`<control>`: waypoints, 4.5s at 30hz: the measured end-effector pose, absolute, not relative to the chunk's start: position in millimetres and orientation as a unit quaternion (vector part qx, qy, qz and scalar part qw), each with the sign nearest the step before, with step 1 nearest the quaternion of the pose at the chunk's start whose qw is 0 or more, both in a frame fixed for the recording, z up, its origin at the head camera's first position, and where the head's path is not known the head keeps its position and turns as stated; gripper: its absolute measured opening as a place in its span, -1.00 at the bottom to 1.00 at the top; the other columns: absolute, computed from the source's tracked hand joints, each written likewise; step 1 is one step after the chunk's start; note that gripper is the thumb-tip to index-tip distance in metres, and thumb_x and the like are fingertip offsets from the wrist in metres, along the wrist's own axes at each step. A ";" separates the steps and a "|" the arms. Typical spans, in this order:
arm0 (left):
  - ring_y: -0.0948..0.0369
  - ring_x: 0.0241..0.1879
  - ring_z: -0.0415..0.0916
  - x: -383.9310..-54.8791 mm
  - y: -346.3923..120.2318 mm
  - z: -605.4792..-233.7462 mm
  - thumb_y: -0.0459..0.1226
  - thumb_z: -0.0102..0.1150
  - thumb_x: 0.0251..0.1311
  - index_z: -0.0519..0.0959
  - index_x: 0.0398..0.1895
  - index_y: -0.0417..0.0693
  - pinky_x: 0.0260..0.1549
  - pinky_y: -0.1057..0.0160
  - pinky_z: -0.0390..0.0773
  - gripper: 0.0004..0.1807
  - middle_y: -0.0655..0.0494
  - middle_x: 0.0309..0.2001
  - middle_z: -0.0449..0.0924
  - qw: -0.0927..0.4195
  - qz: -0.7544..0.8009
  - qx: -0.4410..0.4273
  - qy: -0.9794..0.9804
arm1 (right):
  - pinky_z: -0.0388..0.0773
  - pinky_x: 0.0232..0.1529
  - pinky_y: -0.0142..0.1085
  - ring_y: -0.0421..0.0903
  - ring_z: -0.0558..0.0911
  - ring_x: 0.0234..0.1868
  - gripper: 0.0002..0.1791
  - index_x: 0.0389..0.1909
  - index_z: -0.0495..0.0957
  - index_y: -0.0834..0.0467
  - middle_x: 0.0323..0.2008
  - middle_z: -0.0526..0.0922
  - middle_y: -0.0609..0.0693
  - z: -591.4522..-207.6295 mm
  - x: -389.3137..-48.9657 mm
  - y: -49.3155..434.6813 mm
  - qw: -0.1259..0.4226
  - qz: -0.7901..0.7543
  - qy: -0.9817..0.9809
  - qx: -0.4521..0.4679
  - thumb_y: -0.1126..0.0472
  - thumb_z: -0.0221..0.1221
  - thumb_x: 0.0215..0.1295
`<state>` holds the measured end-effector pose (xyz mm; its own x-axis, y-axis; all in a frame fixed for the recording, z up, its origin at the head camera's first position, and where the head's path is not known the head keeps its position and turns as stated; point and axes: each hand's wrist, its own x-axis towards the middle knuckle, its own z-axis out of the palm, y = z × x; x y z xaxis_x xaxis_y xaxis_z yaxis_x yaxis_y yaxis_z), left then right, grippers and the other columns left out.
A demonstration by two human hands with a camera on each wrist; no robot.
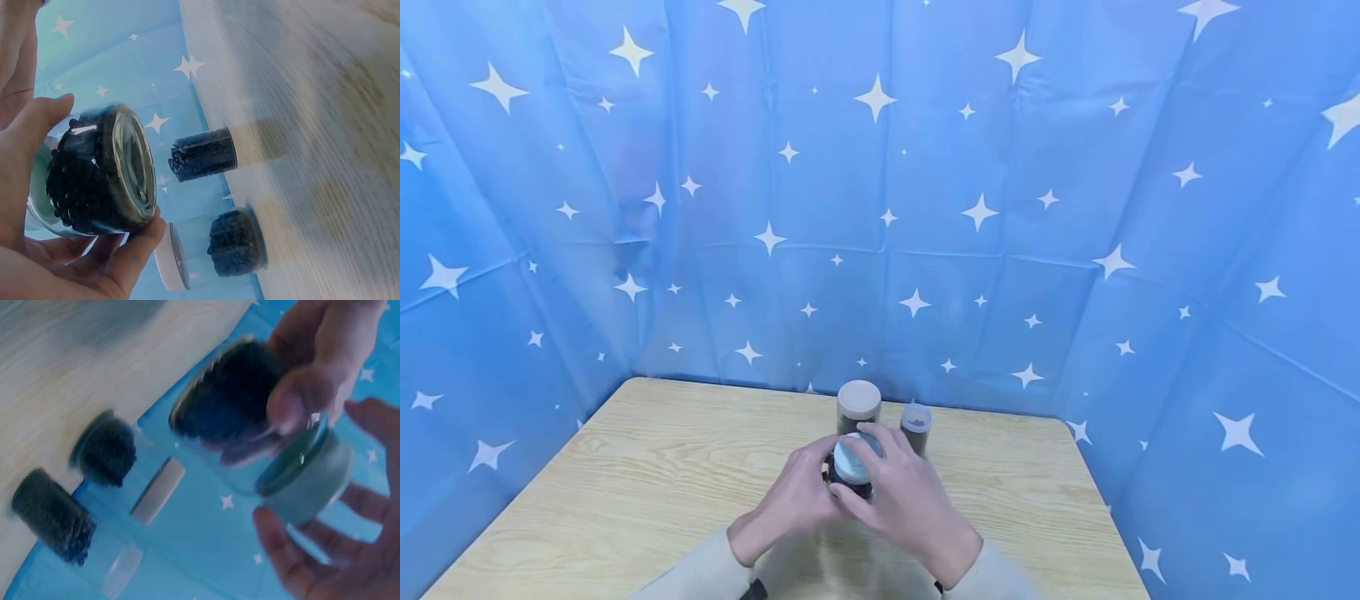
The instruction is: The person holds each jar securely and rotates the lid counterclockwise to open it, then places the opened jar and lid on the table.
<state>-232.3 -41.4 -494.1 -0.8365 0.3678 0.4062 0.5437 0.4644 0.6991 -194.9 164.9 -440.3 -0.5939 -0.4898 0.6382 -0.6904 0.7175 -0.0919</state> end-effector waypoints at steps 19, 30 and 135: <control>0.35 -0.04 0.73 -230.0 -40.6 -493.2 -0.16 0.79 0.02 0.72 0.23 0.08 -0.04 0.32 0.78 -0.34 0.22 0.01 0.83 0.098 -0.446 -0.262 -0.850 | 0.91 -0.11 -0.12 0.09 0.82 0.13 -0.46 0.26 0.82 0.01 0.21 0.81 0.14 -447.4 -191.3 153.5 0.323 0.179 -0.884 0.288 0.03 0.72 0.30; 0.38 -0.04 0.71 -230.1 -40.8 -494.7 -0.19 0.79 -0.01 0.72 0.22 0.11 -0.02 0.32 0.77 -0.34 0.27 0.00 0.82 0.093 -0.457 -0.269 -0.843 | 0.90 -0.06 -0.09 0.10 0.81 0.14 -0.46 0.26 0.83 0.03 0.21 0.81 0.14 -447.8 -190.7 155.1 0.321 0.189 -0.880 0.295 0.05 0.72 0.29; 0.23 0.06 0.81 -225.4 -41.3 -504.6 -0.32 0.72 0.00 0.75 0.21 -0.05 0.15 0.21 0.83 -0.39 0.12 0.04 0.87 0.103 -0.453 -0.244 -0.852 | 0.86 0.06 -0.12 -0.01 0.73 0.20 -0.45 0.25 0.76 0.08 0.21 0.78 0.04 -460.7 -186.3 145.1 0.326 0.214 -0.878 0.276 0.08 0.70 0.30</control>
